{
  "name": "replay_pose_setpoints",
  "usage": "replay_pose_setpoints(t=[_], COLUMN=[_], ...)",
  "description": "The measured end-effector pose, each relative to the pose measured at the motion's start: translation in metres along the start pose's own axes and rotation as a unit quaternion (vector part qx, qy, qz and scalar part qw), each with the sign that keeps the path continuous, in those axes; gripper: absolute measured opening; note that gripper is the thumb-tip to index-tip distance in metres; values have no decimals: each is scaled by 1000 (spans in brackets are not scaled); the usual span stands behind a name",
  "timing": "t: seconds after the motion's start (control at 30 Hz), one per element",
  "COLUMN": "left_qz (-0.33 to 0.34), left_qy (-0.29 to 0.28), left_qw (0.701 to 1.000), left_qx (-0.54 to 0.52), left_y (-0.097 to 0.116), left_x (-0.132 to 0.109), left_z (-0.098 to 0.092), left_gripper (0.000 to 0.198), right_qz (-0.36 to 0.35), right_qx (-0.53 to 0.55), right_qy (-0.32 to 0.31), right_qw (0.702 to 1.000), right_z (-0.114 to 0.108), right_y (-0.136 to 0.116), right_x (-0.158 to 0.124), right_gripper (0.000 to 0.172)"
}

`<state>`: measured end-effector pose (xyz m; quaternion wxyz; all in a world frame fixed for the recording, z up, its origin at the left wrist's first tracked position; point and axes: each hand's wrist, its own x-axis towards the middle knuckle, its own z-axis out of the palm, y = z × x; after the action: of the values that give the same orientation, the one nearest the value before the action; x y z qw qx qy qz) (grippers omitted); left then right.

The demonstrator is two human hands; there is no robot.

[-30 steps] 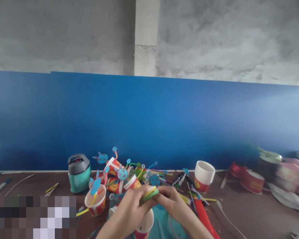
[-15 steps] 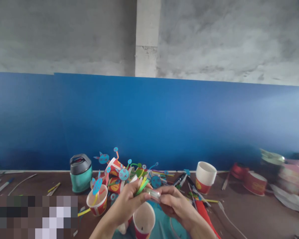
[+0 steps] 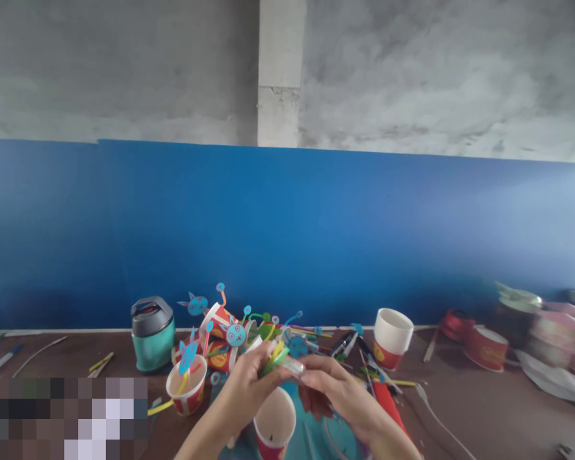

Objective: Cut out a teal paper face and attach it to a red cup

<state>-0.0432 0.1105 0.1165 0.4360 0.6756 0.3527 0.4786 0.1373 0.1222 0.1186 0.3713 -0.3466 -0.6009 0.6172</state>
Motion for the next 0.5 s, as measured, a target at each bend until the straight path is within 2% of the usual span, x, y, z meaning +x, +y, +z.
replay_pose_setpoints(t=[0.17,0.4,0.5], left_qz=[5,-3,-14], left_qy=[2,-9,-19], left_qw=[998,999,1000], left_qx=[-66,-43,5], left_y=[-5,5,14], left_x=[2,1,-3], left_z=[0,-1,-1], left_gripper=[30,26,23], right_qz=[13,9,2], right_qx=[50,36,0], right_qy=[31,20,38], right_qw=[998,999,999], right_z=[1,2,4], right_y=[4,3,1], right_x=[-2,1,2], right_gripper=[29,36,40])
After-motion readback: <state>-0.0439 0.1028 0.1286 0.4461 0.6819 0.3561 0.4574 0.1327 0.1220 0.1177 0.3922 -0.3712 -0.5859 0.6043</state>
